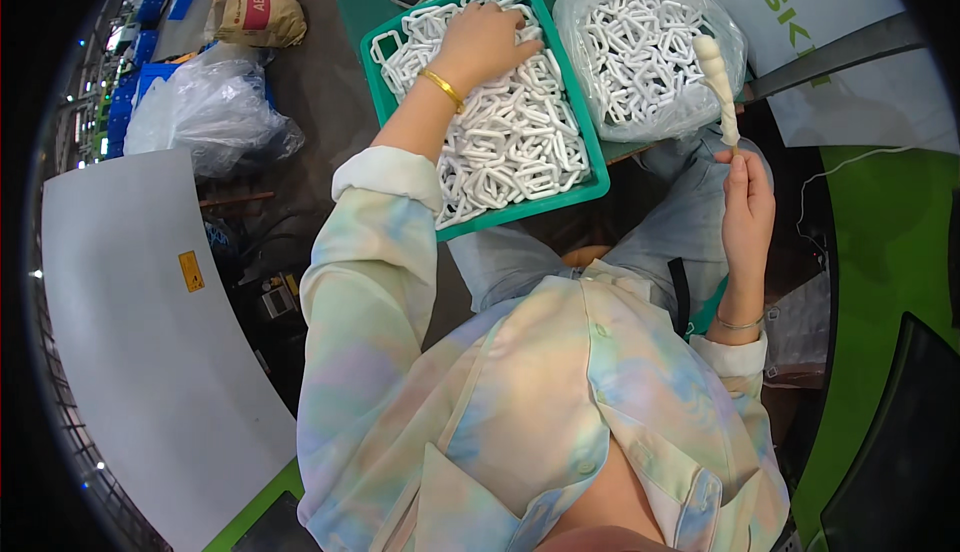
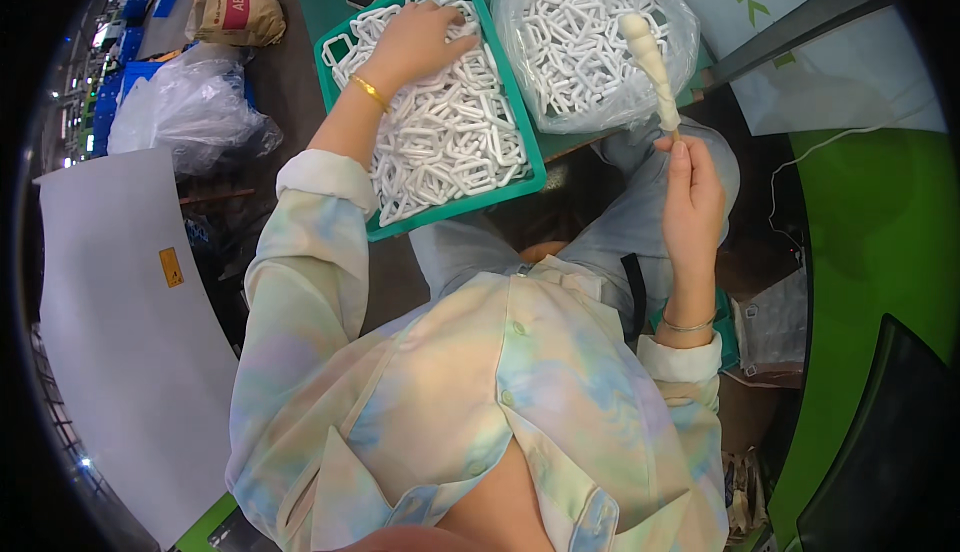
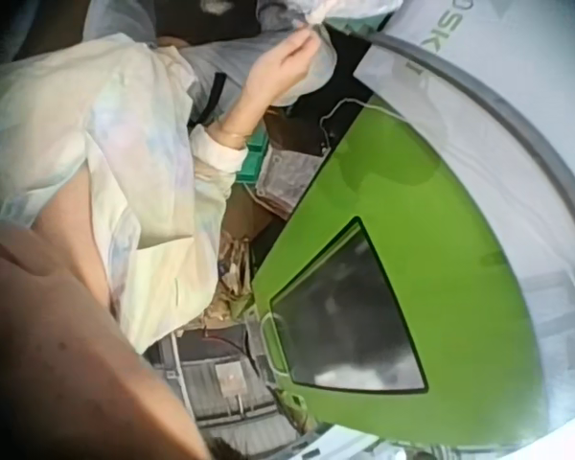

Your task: Assembling white plastic clips onto a cylindrical mandrel at a manual assembly station.

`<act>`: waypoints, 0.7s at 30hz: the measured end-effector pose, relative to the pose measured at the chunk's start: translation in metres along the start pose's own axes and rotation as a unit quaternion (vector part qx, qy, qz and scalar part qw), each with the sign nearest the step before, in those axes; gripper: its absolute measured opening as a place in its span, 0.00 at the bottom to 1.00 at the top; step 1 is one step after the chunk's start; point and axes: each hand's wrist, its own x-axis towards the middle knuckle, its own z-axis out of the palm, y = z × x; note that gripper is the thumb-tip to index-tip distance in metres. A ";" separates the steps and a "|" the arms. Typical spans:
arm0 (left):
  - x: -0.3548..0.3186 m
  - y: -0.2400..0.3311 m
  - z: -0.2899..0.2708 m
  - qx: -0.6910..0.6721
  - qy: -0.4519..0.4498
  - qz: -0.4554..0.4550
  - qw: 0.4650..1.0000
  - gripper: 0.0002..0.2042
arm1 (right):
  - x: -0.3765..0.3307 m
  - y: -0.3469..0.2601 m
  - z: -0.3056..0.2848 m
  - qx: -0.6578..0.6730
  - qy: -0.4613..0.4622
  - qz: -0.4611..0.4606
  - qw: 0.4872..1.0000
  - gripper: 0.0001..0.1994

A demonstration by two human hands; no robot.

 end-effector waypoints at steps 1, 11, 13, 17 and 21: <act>0.003 -0.003 0.003 0.003 -0.018 -0.025 1.000 0.19 | -0.001 -0.002 0.000 -0.010 -0.001 0.000 1.000 0.15; -0.006 -0.034 -0.041 -0.139 -0.058 -0.019 0.988 0.16 | 0.001 0.000 -0.003 -0.026 0.002 0.011 1.000 0.15; -0.014 -0.038 -0.046 -0.097 -0.071 -0.042 0.992 0.16 | 0.002 -0.004 0.001 -0.021 -0.005 0.007 1.000 0.15; -0.031 -0.042 -0.035 -0.107 0.006 -0.083 0.991 0.15 | 0.007 -0.004 0.009 -0.032 -0.014 -0.029 0.999 0.15; -0.029 -0.045 -0.030 -0.144 -0.017 -0.116 0.983 0.15 | 0.006 -0.014 0.015 -0.039 -0.035 -0.032 0.998 0.14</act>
